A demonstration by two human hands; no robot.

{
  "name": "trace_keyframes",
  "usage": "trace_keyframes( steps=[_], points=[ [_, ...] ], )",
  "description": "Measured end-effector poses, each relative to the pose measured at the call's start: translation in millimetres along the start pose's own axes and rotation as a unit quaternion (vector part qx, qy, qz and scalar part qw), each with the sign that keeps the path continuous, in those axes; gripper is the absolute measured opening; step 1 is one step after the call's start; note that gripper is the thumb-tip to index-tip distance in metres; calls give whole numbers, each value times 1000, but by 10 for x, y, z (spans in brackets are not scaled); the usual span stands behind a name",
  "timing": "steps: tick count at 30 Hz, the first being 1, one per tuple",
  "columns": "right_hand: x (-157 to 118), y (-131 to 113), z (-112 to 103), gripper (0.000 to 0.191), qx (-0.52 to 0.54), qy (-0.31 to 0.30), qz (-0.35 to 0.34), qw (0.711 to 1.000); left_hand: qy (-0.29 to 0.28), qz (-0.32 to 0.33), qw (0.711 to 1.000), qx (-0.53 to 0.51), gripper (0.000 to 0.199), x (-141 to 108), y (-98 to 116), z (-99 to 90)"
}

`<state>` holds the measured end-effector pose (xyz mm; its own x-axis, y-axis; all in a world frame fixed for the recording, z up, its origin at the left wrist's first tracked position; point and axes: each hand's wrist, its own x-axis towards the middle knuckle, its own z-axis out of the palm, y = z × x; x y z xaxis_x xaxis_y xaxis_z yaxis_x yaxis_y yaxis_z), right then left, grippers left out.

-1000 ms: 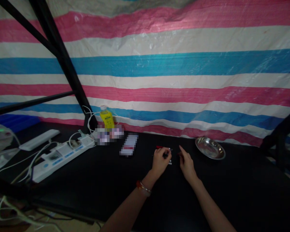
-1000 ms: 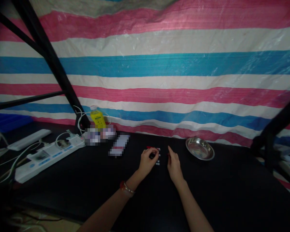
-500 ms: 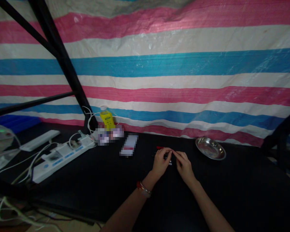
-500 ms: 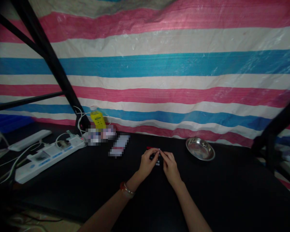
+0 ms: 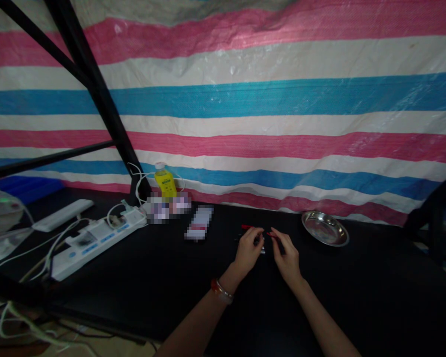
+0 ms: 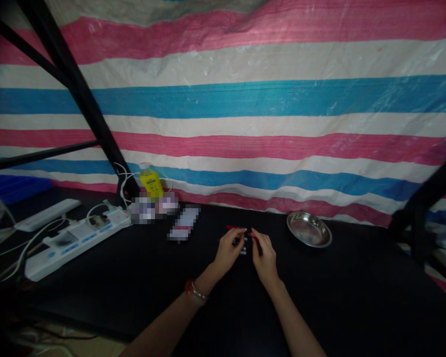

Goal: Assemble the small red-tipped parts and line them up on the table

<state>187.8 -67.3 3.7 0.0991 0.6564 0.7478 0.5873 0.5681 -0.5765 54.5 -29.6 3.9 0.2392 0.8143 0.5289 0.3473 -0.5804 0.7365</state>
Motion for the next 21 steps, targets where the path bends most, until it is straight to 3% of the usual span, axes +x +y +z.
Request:
trace_keyframes(
  steps=[21],
  points=[
    [0,27,9,32,23,-36,-1,999,20,16,1000,-17,21,18,-16,-3]
  ],
)
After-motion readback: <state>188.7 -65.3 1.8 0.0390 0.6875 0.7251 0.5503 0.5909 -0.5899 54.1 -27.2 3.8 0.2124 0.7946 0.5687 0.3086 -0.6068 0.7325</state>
